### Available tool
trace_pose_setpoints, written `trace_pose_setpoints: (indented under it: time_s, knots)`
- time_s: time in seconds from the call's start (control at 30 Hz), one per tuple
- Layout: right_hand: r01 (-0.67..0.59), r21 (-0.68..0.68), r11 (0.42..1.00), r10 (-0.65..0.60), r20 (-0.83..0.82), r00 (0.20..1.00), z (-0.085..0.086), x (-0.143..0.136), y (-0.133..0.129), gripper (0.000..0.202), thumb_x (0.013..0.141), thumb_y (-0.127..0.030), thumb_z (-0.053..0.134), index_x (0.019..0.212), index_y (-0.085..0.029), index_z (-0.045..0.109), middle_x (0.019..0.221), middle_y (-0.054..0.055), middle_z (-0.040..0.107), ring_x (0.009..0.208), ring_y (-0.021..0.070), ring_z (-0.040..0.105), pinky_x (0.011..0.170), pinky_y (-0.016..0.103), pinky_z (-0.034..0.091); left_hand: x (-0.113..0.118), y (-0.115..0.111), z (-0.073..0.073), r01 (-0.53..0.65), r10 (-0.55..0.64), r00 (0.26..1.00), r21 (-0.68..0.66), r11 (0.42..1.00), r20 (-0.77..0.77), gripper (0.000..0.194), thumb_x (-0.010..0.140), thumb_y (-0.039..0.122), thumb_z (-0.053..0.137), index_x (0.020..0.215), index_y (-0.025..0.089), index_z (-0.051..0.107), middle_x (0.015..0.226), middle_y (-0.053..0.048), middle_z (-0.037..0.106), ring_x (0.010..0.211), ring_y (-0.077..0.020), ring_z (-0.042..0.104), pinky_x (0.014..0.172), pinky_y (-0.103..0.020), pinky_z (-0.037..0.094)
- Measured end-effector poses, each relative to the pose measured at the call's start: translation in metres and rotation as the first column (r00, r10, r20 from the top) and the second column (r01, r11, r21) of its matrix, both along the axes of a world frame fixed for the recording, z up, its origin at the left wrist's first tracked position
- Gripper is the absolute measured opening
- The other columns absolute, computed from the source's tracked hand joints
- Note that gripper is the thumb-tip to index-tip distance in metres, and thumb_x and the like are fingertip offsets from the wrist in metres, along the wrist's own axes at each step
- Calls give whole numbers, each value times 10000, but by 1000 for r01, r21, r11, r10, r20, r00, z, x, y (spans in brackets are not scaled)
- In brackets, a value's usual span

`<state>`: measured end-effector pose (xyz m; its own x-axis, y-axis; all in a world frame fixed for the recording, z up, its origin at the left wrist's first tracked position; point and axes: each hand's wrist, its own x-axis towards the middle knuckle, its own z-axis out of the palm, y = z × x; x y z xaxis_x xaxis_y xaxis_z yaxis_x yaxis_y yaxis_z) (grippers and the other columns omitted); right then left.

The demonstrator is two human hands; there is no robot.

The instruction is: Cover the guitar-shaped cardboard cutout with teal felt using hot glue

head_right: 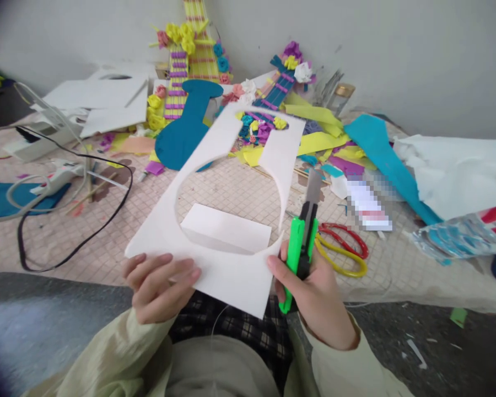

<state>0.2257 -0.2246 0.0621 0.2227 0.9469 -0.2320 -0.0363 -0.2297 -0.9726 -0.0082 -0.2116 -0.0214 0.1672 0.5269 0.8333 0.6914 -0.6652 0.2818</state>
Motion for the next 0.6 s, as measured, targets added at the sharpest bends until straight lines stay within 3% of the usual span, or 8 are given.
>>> trace_pose_setpoints:
  time_s: [0.1, 0.2, 0.27, 0.33, 0.4, 0.6]
  knots:
    - [-32, 6, 999, 31, 51, 998, -6, 9, 7, 290, 639, -318, 696, 711, -221, 432, 484, -81, 424, 353, 83, 429, 295, 198, 327, 1, 11, 10, -21, 21, 1000, 149, 989, -1, 367, 713, 315, 602, 1079, 294, 579, 991, -35, 616, 971, -238, 478, 947, -440, 267]
    - [-53, 15, 998, 51, 99, 994, -14, 17, 14, 311, 630, -343, 699, 726, -226, 427, 472, -81, 436, 340, 87, 421, 283, 200, 315, -8, 14, 10, -55, 65, 991, -86, 995, 120, 499, 753, 337, 531, 1236, 235, 459, 1259, -91, 448, 1146, -300, 379, 958, -491, 268]
    - [-103, -7, 995, 103, 160, 982, -18, 19, 16, 309, 639, -359, 689, 729, -226, 425, 441, -84, 432, 336, 92, 419, 291, 202, 325, -13, 14, 8, -65, 134, 967, -299, 952, 218, 590, 751, 279, 557, 1304, 225, 357, 1330, -110, 366, 1199, -304, 339, 951, -480, 296]
    - [-170, -39, 985, 174, 222, 959, -19, 19, 17, 293, 659, -372, 671, 728, -224, 428, 428, -81, 437, 346, 95, 424, 314, 208, 349, -16, 15, 9, 39, 145, 927, -475, 879, 346, 634, 760, 242, 569, 1330, 224, 292, 1314, -123, 389, 1170, -274, 389, 923, -434, 348]
    - [-230, -55, 972, 236, 277, 931, -19, 21, 17, 280, 673, -381, 656, 713, -218, 431, 434, -76, 441, 355, 91, 427, 336, 209, 358, -17, 16, 11, 214, 116, 865, -568, 794, 488, 610, 777, 239, 560, 1323, 231, 289, 1251, -117, 463, 1072, -224, 476, 880, -377, 395]
    - [-357, -38, 933, 349, 321, 880, -9, 35, 21, 286, 666, -372, 659, 663, -207, 425, 507, -71, 420, 384, 70, 421, 370, 206, 354, -21, 23, 29, 557, 153, 633, -583, 592, 759, 575, 735, 264, 622, 1251, 271, 369, 1207, -82, 510, 873, -149, 560, 703, -260, 485]
